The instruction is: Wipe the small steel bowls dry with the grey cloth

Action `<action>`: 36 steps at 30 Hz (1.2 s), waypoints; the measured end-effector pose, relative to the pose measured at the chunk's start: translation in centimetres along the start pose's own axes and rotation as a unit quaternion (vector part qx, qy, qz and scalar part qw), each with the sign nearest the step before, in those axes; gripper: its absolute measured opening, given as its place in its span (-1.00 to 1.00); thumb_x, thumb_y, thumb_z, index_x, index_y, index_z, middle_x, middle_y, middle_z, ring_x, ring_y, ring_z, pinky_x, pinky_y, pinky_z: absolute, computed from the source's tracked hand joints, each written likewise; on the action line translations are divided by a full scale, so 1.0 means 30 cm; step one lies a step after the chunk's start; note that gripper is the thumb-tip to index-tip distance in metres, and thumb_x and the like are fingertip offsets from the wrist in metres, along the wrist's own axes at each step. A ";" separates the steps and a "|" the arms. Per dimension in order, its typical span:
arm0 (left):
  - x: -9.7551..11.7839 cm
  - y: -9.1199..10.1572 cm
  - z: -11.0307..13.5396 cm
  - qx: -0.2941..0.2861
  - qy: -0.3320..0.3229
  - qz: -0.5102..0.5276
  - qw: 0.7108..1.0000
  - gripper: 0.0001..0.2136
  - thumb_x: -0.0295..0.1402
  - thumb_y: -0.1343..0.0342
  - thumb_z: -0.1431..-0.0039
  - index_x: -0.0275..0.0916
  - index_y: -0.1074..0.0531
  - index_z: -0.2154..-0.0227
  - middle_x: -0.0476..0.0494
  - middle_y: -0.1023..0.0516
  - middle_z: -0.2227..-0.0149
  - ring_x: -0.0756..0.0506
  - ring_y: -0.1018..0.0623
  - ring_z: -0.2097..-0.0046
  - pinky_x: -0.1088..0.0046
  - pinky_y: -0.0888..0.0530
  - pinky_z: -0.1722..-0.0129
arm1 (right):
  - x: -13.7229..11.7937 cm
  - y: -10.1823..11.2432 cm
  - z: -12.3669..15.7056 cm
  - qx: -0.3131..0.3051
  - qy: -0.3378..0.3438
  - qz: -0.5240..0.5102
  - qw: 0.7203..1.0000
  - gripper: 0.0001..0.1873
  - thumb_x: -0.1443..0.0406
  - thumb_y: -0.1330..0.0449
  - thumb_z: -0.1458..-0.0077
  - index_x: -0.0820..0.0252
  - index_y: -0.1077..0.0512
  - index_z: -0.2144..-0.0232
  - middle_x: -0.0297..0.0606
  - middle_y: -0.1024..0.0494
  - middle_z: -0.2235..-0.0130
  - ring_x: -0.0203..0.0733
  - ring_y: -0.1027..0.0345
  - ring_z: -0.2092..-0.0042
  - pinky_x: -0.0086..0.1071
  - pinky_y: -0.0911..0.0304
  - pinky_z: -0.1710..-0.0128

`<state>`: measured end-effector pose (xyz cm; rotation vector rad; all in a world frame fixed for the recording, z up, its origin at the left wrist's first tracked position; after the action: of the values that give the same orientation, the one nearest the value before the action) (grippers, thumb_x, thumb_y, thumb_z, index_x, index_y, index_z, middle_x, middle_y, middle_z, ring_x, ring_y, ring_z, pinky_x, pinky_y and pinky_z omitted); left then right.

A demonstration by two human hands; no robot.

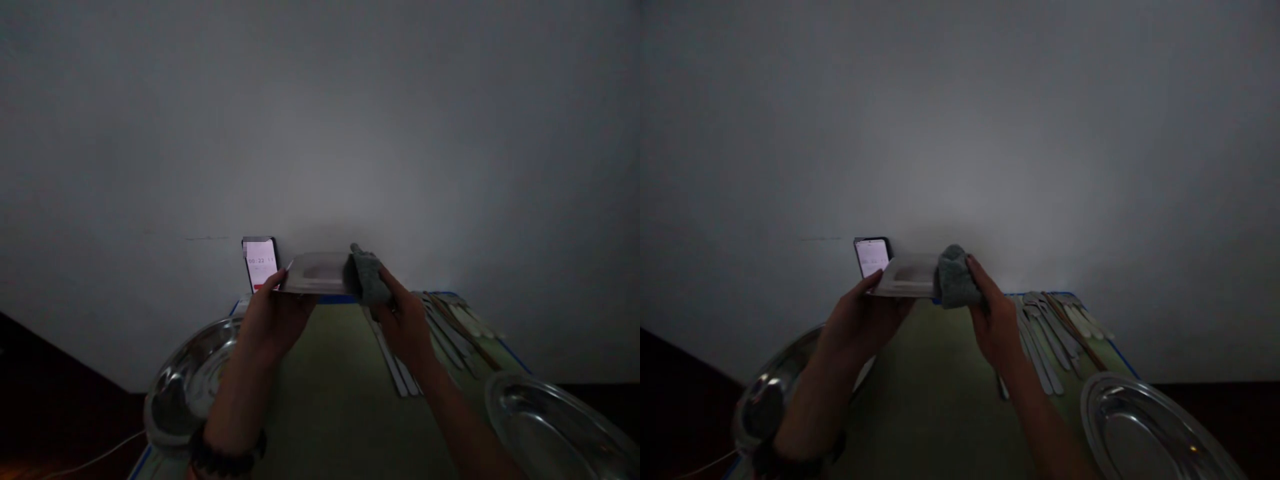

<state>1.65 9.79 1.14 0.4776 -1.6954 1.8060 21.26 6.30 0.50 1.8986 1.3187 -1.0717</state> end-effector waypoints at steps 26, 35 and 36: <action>0.012 -0.027 0.050 -0.064 -0.107 -0.523 0.843 -0.54 0.10 -0.01 -0.06 -0.24 -0.37 0.61 0.04 -0.35 0.64 0.02 -0.31 0.57 0.51 -0.25 0.56 | -0.079 -0.050 0.066 0.093 0.137 0.235 0.958 -0.57 0.14 0.03 -0.24 0.08 -0.20 -0.12 -0.07 -0.16 -0.13 -0.01 -0.09 -0.17 0.09 -0.13 -0.12; -0.004 -0.015 0.053 -0.044 -0.112 -0.474 0.872 -0.62 0.04 -0.15 0.02 -0.22 -0.52 0.54 -0.02 -0.51 0.56 -0.02 -0.45 0.45 0.53 -0.35 0.47 | -0.259 -0.205 0.178 -0.031 0.295 0.277 0.914 -0.65 0.28 0.01 -0.23 0.17 -0.23 -0.06 -0.12 -0.31 -0.07 -0.05 -0.10 -0.15 -0.05 -0.04 -0.16; 0.002 -0.006 0.053 -0.033 -0.120 -0.470 0.874 -0.62 0.04 -0.15 0.01 -0.22 -0.52 0.55 0.00 -0.50 0.56 -0.01 -0.44 0.46 0.54 -0.33 0.49 | -0.264 -0.203 0.173 -0.036 0.292 0.276 0.915 -0.66 0.29 0.03 -0.24 0.17 -0.24 -0.06 -0.13 -0.32 -0.07 -0.07 -0.11 -0.15 -0.07 -0.05 -0.16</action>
<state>1.50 8.24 1.49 1.2736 -1.2817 0.9854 12.59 0.40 4.58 2.4255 0.9636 -0.1661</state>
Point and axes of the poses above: each hand's wrist, its own z-axis away from the middle knuckle, its own y-axis out of the back of the hand, x = y × z, the point moved 9 cm from there along -z, towards the middle knuckle
